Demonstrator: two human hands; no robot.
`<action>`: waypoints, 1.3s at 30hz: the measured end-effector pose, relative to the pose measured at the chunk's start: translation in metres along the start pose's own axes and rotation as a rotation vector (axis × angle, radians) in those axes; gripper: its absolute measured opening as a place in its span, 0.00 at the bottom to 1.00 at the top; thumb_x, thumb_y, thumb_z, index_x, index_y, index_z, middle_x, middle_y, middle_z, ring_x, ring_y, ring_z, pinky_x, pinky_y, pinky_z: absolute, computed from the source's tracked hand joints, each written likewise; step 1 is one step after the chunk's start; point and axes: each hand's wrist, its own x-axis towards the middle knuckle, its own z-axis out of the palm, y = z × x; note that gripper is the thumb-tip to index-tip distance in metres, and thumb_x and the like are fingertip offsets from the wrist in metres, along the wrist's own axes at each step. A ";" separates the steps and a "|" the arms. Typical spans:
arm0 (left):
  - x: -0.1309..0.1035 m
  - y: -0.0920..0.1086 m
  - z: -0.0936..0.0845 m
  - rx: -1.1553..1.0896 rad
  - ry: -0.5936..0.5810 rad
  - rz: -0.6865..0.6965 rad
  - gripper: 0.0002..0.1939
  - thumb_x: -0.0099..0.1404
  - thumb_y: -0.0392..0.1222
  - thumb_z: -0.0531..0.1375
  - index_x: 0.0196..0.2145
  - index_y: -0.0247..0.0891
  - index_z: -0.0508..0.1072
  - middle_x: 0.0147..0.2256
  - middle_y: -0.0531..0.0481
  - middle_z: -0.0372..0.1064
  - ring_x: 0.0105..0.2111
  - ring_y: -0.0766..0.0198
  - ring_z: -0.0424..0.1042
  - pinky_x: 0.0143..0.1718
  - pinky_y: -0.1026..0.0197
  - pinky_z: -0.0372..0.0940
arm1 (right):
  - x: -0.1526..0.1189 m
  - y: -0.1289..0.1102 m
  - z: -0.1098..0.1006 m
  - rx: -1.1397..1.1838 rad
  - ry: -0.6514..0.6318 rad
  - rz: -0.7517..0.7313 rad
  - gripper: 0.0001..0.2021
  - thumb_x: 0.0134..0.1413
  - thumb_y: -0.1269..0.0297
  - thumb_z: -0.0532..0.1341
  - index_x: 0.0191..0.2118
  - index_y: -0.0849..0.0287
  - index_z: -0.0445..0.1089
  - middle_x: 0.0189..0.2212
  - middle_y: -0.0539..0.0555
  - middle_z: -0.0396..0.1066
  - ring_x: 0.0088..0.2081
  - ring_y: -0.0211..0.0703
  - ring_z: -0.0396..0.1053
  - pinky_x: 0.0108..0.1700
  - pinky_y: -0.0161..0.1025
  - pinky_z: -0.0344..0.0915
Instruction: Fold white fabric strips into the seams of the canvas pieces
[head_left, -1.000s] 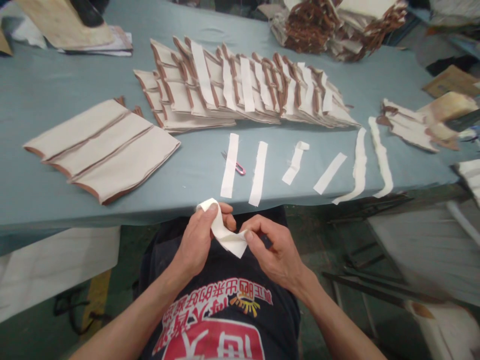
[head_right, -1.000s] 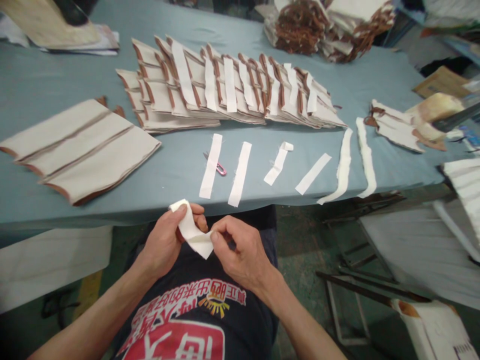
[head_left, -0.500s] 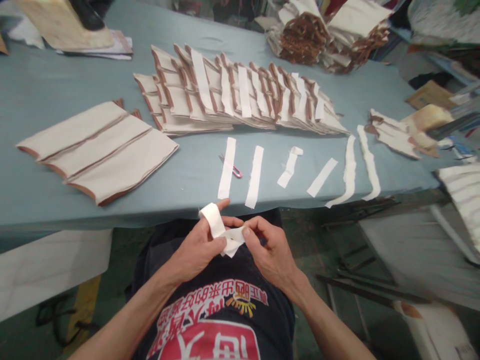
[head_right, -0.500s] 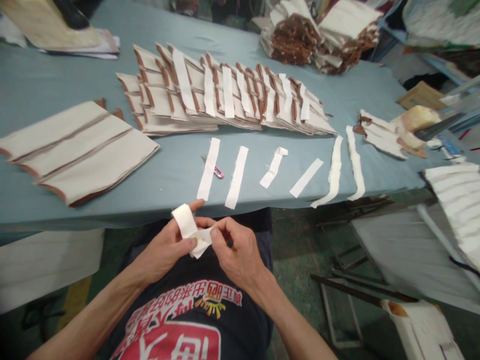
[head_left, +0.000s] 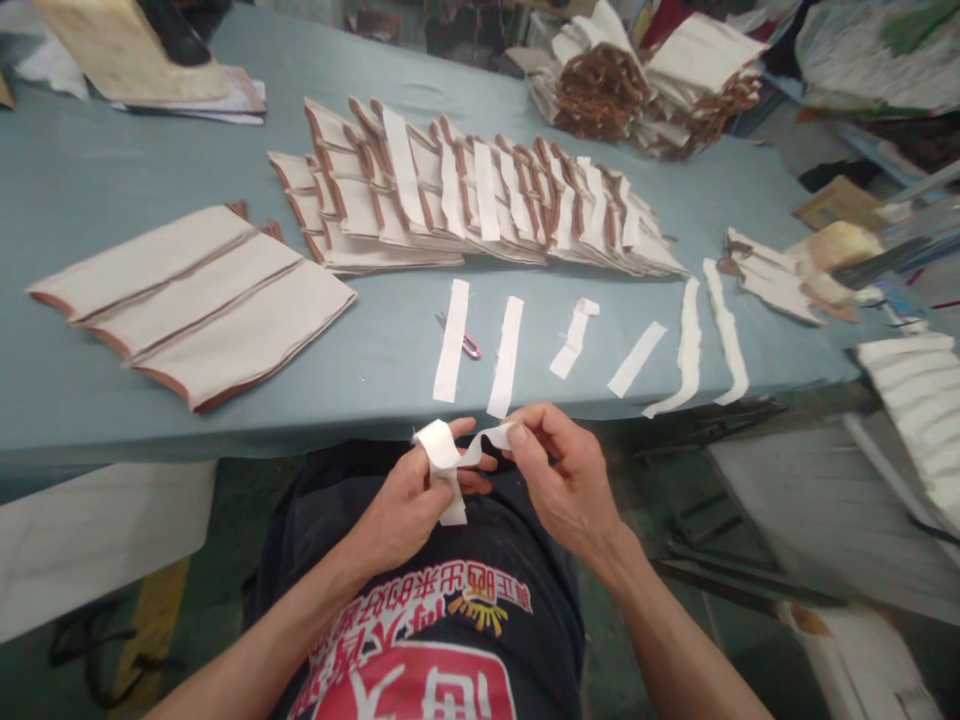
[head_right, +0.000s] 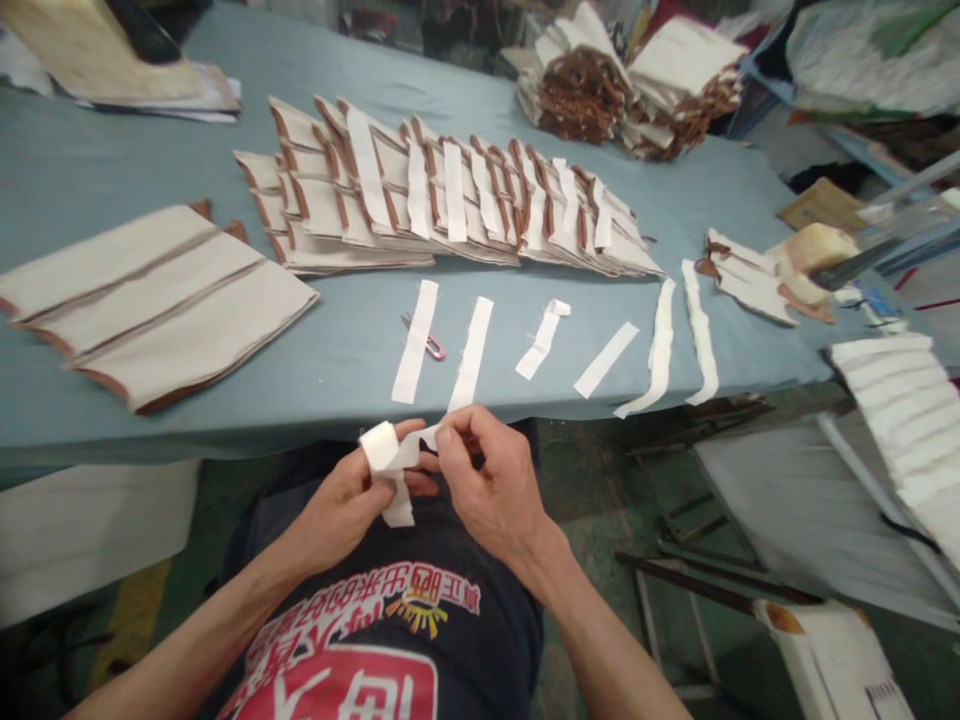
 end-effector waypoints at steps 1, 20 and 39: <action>-0.001 -0.002 0.001 0.003 -0.015 0.001 0.34 0.61 0.34 0.56 0.65 0.31 0.65 0.49 0.40 0.81 0.43 0.55 0.81 0.46 0.55 0.73 | 0.003 -0.002 -0.003 0.011 -0.002 -0.008 0.09 0.67 0.64 0.58 0.33 0.56 0.69 0.25 0.47 0.70 0.26 0.38 0.68 0.31 0.36 0.64; -0.010 -0.002 0.015 0.234 -0.171 -0.014 0.32 0.76 0.67 0.48 0.40 0.36 0.77 0.25 0.51 0.72 0.27 0.62 0.69 0.33 0.60 0.63 | 0.050 -0.007 -0.066 -0.263 0.059 0.031 0.11 0.64 0.59 0.60 0.30 0.55 0.67 0.24 0.46 0.64 0.27 0.39 0.62 0.32 0.39 0.58; -0.011 0.011 0.075 0.419 -0.510 0.095 0.37 0.78 0.63 0.38 0.46 0.40 0.82 0.27 0.47 0.82 0.25 0.60 0.77 0.35 0.62 0.69 | 0.148 0.025 -0.072 -0.061 0.489 0.020 0.17 0.69 0.49 0.59 0.30 0.53 0.62 0.24 0.47 0.65 0.29 0.40 0.65 0.33 0.37 0.63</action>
